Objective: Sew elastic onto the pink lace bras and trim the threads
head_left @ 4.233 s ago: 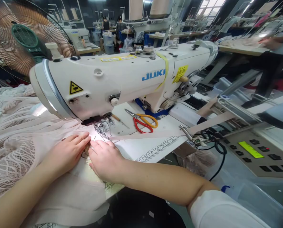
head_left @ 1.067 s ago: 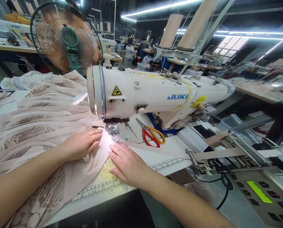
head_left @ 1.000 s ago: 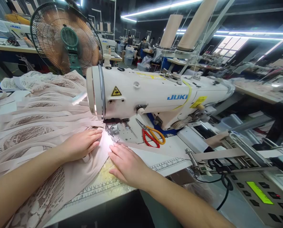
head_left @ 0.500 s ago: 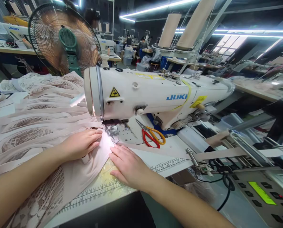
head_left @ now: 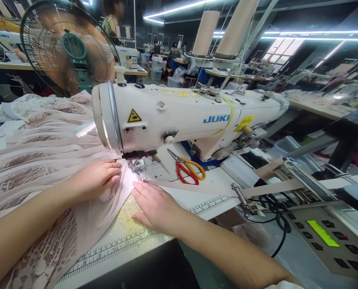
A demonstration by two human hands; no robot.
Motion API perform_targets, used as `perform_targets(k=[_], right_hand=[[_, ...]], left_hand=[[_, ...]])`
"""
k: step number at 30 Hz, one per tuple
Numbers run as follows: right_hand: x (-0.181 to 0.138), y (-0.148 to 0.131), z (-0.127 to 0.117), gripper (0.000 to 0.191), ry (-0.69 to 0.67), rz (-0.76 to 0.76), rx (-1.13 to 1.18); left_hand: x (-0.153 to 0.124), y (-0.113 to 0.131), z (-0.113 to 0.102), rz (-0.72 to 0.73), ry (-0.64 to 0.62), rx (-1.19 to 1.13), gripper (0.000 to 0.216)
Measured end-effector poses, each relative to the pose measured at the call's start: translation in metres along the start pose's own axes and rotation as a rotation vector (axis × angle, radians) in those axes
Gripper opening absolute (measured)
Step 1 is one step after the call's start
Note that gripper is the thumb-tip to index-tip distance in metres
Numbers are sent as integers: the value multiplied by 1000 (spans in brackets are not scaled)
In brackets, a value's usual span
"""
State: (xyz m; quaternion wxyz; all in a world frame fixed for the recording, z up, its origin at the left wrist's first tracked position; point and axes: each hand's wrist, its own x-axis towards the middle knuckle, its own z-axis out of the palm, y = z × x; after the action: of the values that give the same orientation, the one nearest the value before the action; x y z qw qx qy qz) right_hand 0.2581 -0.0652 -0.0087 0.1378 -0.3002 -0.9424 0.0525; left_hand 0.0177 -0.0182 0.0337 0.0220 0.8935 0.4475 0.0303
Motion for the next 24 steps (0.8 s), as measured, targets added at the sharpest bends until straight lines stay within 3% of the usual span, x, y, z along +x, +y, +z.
perform_targets(k=[4,8,13,24], right_hand=[[8,-5,0,61,2,25,-38],[13,-9,3,57,26,48,-74],[18,-13,1,58,29,59,-84],[38,-17,-1,65,-67,156,-46]], left_hand=[[-19,41,-1,111,73,51,39],[-44,64,20,211,208,225,40],[-56,38,39,216,207,224,44],[-34,-16,32,327,118,263,54]])
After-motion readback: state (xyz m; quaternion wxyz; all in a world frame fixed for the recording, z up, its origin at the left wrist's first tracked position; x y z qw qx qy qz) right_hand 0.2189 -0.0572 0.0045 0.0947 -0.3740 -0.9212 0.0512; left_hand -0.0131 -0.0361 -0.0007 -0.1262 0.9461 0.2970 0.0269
